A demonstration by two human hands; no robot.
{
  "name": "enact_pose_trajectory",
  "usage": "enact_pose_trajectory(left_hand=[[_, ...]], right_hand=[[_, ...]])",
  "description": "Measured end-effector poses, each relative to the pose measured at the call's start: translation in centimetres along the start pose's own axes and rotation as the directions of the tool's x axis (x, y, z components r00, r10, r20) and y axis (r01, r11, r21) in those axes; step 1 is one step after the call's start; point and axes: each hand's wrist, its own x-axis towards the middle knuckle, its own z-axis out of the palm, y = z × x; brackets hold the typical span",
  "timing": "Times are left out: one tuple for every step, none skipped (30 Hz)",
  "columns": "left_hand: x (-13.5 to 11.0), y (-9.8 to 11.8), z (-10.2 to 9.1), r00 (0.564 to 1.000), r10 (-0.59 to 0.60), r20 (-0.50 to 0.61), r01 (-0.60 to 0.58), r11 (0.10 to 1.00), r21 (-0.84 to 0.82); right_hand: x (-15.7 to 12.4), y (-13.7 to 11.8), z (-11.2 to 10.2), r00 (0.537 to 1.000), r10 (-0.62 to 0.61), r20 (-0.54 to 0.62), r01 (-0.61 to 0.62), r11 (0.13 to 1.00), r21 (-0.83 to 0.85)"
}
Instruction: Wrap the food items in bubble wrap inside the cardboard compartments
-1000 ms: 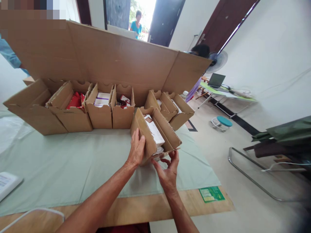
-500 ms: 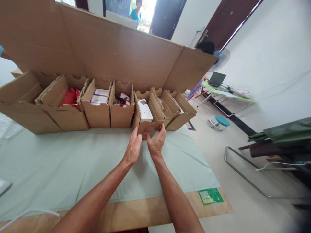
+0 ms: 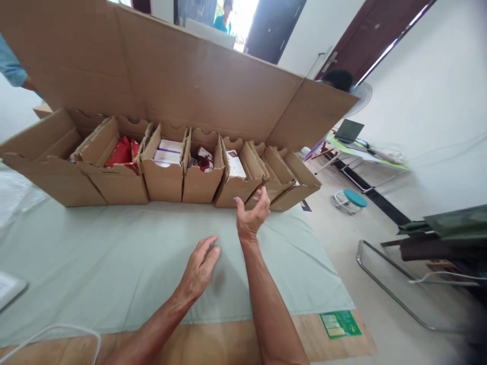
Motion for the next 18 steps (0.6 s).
enact_pose_trajectory(left_hand=[[-0.2, -0.1, -0.4, 1.0, 0.003, -0.017, -0.003, 1.0, 0.002], [-0.4, -0.2, -0.7, 0.999, 0.005, -0.036, -0.005, 1.0, 0.003], [-0.5, -0.3, -1.1, 0.999, 0.007, -0.054, -0.007, 1.0, 0.004], [-0.7, -0.3, -1.4, 0.997, 0.008, -0.071, -0.008, 1.0, 0.005], [-0.8, -0.3, -1.6, 0.996, 0.009, -0.087, -0.009, 1.0, 0.005], [-0.9, -0.2, -2.0, 0.995, 0.011, -0.102, -0.01, 1.0, 0.005], [-1.0, -0.2, -2.3, 0.993, 0.014, -0.118, -0.014, 1.0, 0.004], [-1.1, -0.1, -2.7, 0.991, 0.019, -0.136, -0.019, 1.0, 0.001], [-1.2, 0.0, -3.1, 0.987, 0.023, -0.158, -0.024, 1.0, -0.004], [-1.3, 0.1, -3.6, 0.983, 0.027, -0.184, -0.029, 1.0, -0.011], [-1.3, 0.1, -4.0, 0.976, 0.027, -0.215, -0.032, 0.999, -0.021], [-1.4, 0.0, -4.5, 0.968, 0.023, -0.251, -0.032, 0.999, -0.034], [-1.5, -0.1, -5.0, 0.957, 0.016, -0.291, -0.032, 0.998, -0.049], [-1.6, -0.2, -5.4, 0.944, 0.009, -0.33, -0.032, 0.997, -0.064], [-1.6, -0.3, -5.8, 0.931, 0.002, -0.366, -0.034, 0.996, -0.079], [-1.6, -0.5, -6.3, 0.918, -0.002, -0.397, -0.038, 0.995, -0.094], [-1.6, -0.6, -6.7, 0.908, -0.005, -0.42, -0.043, 0.993, -0.106], [-1.6, -0.7, -7.0, 0.901, -0.007, -0.433, -0.048, 0.992, -0.116]], right_hand=[[0.3, -1.3, -0.4, 0.997, -0.072, 0.034, 0.071, 0.997, 0.041], [0.7, -2.8, -0.5, 0.984, -0.153, 0.091, 0.146, 0.986, 0.078], [1.2, -4.4, -0.4, 0.959, -0.232, 0.163, 0.217, 0.97, 0.106], [1.8, -6.0, -0.1, 0.922, -0.299, 0.246, 0.278, 0.954, 0.116], [2.5, -7.4, 0.5, 0.878, -0.343, 0.335, 0.327, 0.939, 0.105], [3.1, -8.7, 1.1, 0.831, -0.364, 0.42, 0.365, 0.927, 0.081], [3.7, -9.6, 1.8, 0.791, -0.362, 0.493, 0.391, 0.919, 0.046], [4.1, -10.3, 2.3, 0.761, -0.346, 0.548, 0.408, 0.913, 0.009], [4.3, -10.7, 2.7, 0.745, -0.325, 0.583, 0.415, 0.909, -0.023], [4.3, -10.8, 2.7, 0.741, -0.309, 0.596, 0.417, 0.908, -0.047], [4.0, -10.8, 2.3, 0.746, -0.303, 0.593, 0.416, 0.907, -0.059], [3.5, -10.7, 1.6, 0.752, -0.311, 0.581, 0.418, 0.907, -0.055], [2.7, -10.4, 0.3, 0.758, -0.332, 0.562, 0.423, 0.905, -0.036], [1.8, -10.1, -1.3, 0.761, -0.36, 0.54, 0.43, 0.903, -0.003], [0.7, -9.7, -3.3, 0.76, -0.393, 0.518, 0.437, 0.899, 0.04], [-0.3, -9.2, -5.6, 0.758, -0.425, 0.496, 0.44, 0.893, 0.093], [-1.4, -8.7, -8.0, 0.75, -0.453, 0.482, 0.44, 0.886, 0.148], [-2.3, -8.0, -10.5, 0.741, -0.477, 0.472, 0.438, 0.877, 0.199]])
